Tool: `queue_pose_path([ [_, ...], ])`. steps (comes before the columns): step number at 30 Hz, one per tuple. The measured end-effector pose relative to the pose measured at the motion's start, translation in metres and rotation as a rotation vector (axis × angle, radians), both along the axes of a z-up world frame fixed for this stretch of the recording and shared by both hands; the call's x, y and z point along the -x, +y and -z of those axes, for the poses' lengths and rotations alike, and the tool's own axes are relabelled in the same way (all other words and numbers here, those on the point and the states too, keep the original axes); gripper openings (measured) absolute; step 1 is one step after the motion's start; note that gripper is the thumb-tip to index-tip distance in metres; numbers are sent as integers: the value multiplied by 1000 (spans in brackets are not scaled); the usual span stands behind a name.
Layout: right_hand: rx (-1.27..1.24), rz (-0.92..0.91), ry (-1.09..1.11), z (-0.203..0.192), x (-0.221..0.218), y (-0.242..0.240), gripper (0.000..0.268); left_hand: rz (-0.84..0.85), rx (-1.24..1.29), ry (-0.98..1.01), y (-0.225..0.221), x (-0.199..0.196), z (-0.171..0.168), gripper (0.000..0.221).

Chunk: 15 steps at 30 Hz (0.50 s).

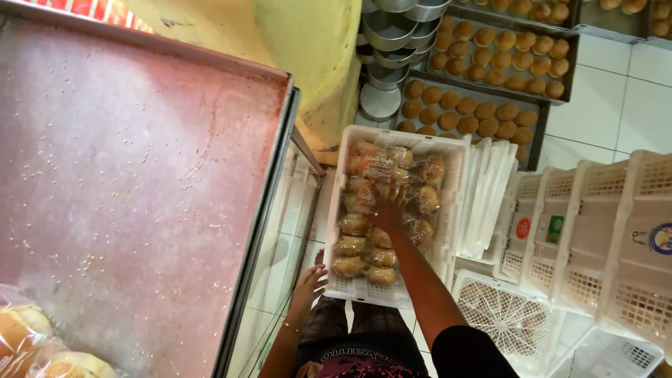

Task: The person sorts individually wrapped rolls from a metal tray and a smaller container into a larger white plastic crate.

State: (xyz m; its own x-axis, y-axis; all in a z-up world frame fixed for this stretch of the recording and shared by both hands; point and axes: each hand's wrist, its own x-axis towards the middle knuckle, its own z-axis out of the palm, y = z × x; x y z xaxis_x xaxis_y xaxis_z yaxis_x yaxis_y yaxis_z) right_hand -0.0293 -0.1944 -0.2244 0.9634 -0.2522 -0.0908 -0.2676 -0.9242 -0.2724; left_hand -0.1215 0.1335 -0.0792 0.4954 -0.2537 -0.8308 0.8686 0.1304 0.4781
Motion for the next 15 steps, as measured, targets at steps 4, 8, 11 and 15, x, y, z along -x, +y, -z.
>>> queue_pose_path([
  [4, 55, -20, 239, -23, -23, -17, 135, 66, -11, -37, -11, -1, -8, 32],
  [8, 26, -67, -2, 48, -19, -41, 141, 100, 119, -265, -4, 23, 74, 35],
  [11, -397, -90, 160, 5, -54, -44, 107, 477, -223, -588, -8, 17, -12, 41],
  [15, 129, 333, 6, -87, -120, -37, 158, 469, -229, -824, -4, 15, -131, 41],
])
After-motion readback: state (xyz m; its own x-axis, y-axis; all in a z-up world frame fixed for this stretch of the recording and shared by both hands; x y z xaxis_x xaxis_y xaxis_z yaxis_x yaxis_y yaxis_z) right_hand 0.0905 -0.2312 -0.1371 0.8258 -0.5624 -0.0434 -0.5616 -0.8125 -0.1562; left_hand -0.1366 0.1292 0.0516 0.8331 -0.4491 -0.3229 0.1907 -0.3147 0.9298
